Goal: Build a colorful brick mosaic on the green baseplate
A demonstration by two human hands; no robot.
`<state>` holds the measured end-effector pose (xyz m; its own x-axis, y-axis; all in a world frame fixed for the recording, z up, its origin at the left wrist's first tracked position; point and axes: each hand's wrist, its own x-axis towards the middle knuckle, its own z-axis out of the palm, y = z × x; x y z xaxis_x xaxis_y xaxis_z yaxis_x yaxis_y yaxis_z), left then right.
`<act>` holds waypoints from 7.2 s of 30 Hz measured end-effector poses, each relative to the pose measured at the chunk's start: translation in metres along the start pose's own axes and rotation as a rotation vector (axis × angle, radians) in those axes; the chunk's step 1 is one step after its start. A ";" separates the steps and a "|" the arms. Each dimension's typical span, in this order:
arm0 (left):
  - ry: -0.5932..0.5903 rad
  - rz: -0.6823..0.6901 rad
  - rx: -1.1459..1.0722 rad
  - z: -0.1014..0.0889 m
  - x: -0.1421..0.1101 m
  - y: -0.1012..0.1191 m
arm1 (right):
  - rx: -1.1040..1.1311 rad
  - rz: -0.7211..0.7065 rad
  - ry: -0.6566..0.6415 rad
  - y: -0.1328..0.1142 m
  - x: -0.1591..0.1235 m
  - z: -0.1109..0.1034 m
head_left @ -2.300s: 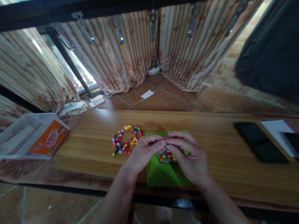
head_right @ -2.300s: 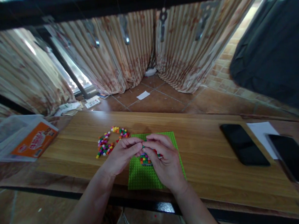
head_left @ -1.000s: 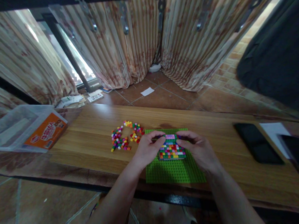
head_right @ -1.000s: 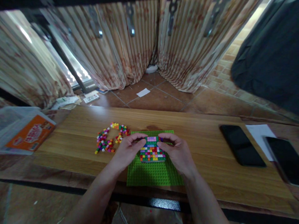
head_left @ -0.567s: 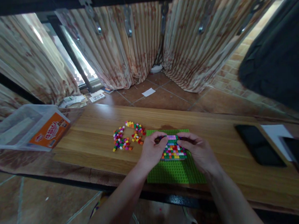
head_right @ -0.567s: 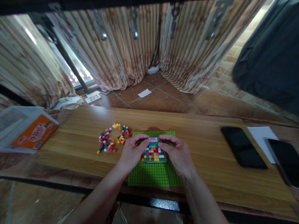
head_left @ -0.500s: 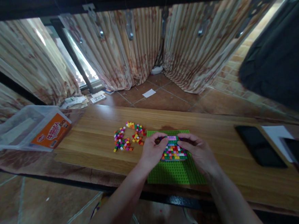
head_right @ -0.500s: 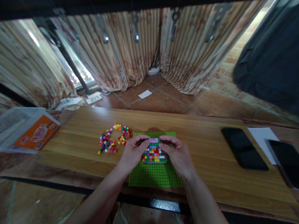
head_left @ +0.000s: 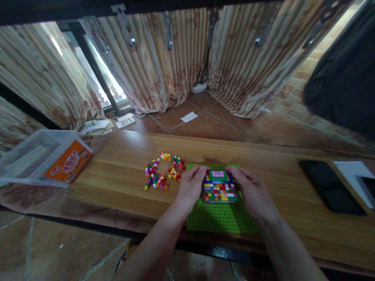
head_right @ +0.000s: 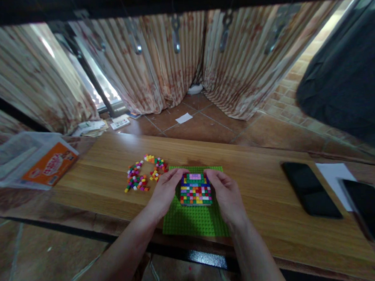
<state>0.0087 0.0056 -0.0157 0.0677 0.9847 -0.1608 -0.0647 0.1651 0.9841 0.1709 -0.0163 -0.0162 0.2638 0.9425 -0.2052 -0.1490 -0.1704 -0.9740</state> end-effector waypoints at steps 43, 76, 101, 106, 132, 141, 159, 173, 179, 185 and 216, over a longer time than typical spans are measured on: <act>0.100 0.292 1.242 -0.080 0.005 0.013 | -0.343 0.034 0.014 -0.006 -0.001 -0.004; -0.118 0.599 0.851 -0.027 0.009 0.024 | -0.221 0.013 -0.049 -0.004 0.002 -0.001; -0.132 0.617 0.749 -0.028 0.012 0.028 | -0.271 -0.050 -0.069 -0.003 0.002 -0.002; -0.182 0.649 0.809 -0.032 0.012 0.030 | -0.267 -0.049 -0.075 -0.003 0.002 -0.002; -0.188 0.414 0.484 -0.023 0.017 0.010 | -0.290 -0.074 -0.078 -0.005 0.001 -0.005; -0.196 0.344 0.356 -0.022 0.018 0.007 | -0.275 -0.055 -0.080 -0.004 0.001 -0.005; -0.139 0.182 0.249 -0.015 0.019 0.003 | -0.304 -0.055 -0.061 -0.002 0.001 -0.005; -0.109 0.188 0.258 -0.010 0.014 0.001 | -0.292 -0.007 -0.052 0.000 0.002 -0.007; -0.079 0.250 0.229 -0.020 0.018 0.000 | -0.355 -0.012 -0.062 -0.002 0.003 -0.011; -0.009 0.302 0.447 -0.079 0.024 0.017 | -0.378 -0.012 -0.077 -0.003 0.001 -0.011; -0.021 0.425 0.872 -0.088 0.014 0.023 | -0.413 -0.059 -0.051 -0.005 0.000 -0.009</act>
<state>-0.0794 0.0283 -0.0022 0.2271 0.9500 0.2143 0.6726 -0.3121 0.6709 0.1799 -0.0176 -0.0117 0.2112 0.9653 -0.1535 0.2623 -0.2073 -0.9425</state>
